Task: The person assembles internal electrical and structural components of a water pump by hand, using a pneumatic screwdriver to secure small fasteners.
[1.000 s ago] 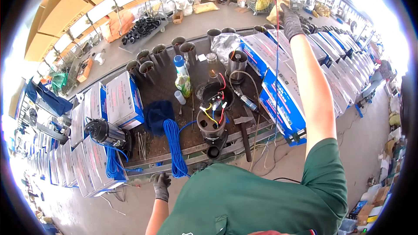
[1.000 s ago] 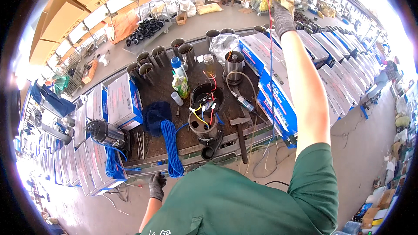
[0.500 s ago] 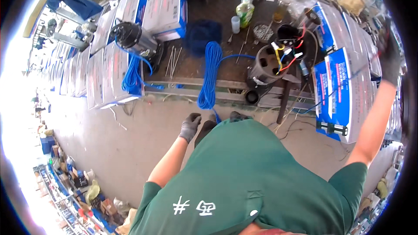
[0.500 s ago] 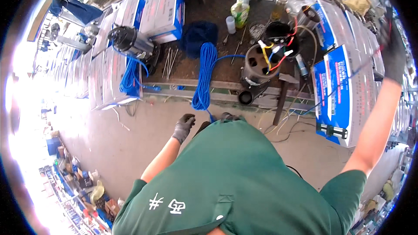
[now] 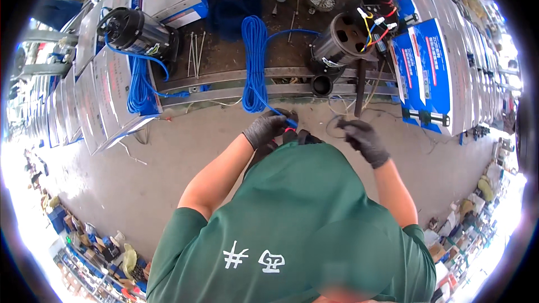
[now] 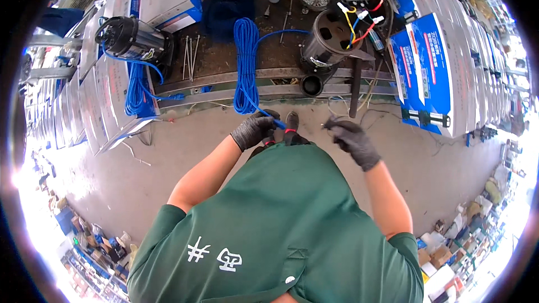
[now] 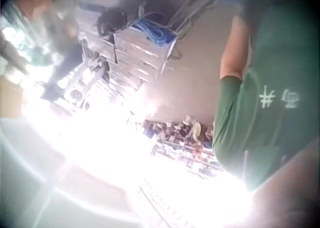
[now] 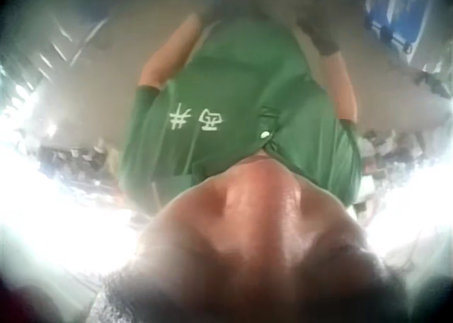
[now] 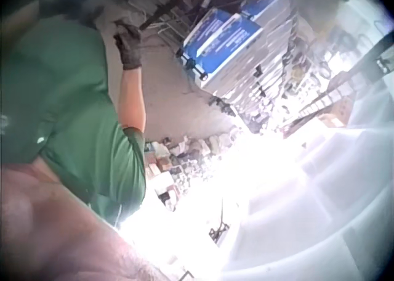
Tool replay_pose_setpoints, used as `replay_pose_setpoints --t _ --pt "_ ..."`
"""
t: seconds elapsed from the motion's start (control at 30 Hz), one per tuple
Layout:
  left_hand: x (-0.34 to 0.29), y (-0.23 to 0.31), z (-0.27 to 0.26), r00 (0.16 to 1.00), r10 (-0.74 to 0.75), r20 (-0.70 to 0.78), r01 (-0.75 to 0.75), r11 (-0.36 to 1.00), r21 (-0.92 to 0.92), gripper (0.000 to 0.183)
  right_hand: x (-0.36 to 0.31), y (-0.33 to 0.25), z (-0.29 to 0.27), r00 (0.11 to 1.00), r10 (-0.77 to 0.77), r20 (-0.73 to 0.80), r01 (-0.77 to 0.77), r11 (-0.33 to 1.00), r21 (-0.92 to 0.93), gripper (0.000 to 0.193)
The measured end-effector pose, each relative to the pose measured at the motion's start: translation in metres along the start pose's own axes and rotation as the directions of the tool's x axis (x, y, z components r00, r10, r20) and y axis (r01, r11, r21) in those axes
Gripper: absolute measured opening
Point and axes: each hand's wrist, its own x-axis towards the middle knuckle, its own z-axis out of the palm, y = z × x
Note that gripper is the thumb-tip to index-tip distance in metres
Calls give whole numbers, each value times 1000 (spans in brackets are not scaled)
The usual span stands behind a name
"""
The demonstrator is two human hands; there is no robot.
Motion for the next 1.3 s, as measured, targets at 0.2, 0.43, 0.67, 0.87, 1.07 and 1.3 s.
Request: replay_pose_setpoints --t 0.2,0.43,0.67,0.87,1.07,1.3 --pt "6 18 6 988 111 103 -109 994 -26 27 75 46 76 968 -233 94 242 966 -96 38" --pt "-3 41 11 989 139 -41 -135 987 89 29 90 34 86 906 -390 164 402 915 -44 35" --pt "-8 42 12 984 140 -107 -130 987 90 33 87 30 92 933 -353 64 356 934 -40 35" --pt "-2 42 16 964 197 -176 -170 973 157 30 86 5 99 966 -247 74 258 925 -278 40" --pt "0 45 12 959 218 -180 -133 910 393 23 83 -4 108 971 -237 -15 215 906 -364 37" --pt "-2 45 12 970 148 -192 -78 941 328 20 95 -1 106 968 -250 20 233 866 -443 36"
